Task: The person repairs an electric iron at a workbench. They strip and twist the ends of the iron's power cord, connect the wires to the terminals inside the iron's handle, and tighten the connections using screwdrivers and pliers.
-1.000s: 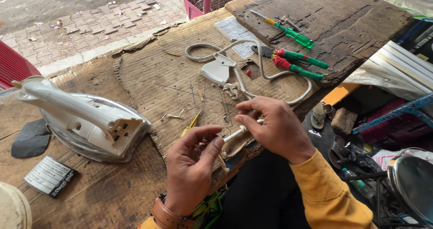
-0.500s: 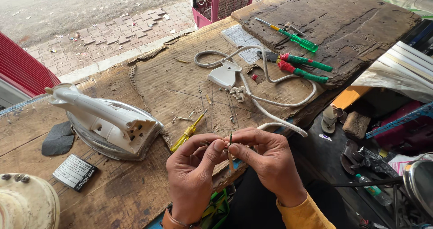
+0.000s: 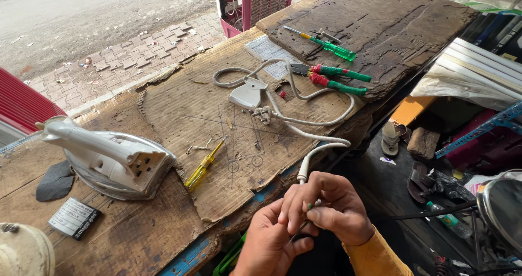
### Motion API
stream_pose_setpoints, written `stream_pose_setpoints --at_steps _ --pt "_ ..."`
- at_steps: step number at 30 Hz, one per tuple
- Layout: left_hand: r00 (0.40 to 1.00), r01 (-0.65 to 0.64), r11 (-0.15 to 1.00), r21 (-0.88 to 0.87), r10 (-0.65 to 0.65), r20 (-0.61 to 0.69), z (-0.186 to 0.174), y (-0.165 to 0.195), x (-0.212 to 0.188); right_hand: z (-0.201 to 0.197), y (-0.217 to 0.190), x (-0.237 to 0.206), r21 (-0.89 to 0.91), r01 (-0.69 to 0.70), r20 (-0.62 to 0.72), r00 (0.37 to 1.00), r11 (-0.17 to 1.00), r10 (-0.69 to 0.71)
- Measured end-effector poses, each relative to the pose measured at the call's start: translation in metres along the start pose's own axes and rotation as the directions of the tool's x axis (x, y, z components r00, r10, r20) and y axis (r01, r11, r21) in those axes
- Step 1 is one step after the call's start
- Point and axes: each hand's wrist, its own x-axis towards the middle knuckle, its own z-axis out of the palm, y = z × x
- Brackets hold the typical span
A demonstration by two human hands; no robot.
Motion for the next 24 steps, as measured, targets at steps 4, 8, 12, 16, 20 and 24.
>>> stream_pose_setpoints --at_steps 4,8,12,16,20,24 --pt "0.978 0.100 0.387 0.917 0.132 -0.163 0.006 0.064 -0.017 -0.020 0.001 -0.008 0.069 -0.057 -0.050 0.997 0.996 0.061" --pt "0.819 -0.040 -0.348 0.937 0.526 0.230 0.009 0.130 0.001 -0.030 0.014 -0.006 0.092 -0.104 -0.170 0.978 0.990 0.119" --pt "0.854 -0.198 -0.494 0.847 0.337 0.396 0.006 0.154 0.048 -0.026 0.028 -0.003 0.139 -0.081 -0.160 0.982 0.987 0.104" --pt "0.883 -0.273 -0.496 0.824 0.211 0.419 -0.018 0.151 0.072 -0.024 0.031 -0.001 0.181 -0.105 -0.154 0.979 0.978 0.134" --pt "0.815 -0.313 -0.332 0.890 0.387 0.432 -0.036 0.149 0.076 -0.019 0.029 0.012 0.189 -0.160 -0.222 0.954 0.969 0.201" --pt "0.859 -0.345 0.332 0.878 0.489 0.152 -0.036 0.151 0.063 -0.013 0.022 0.033 -0.024 -0.055 -0.369 0.928 0.998 0.043"
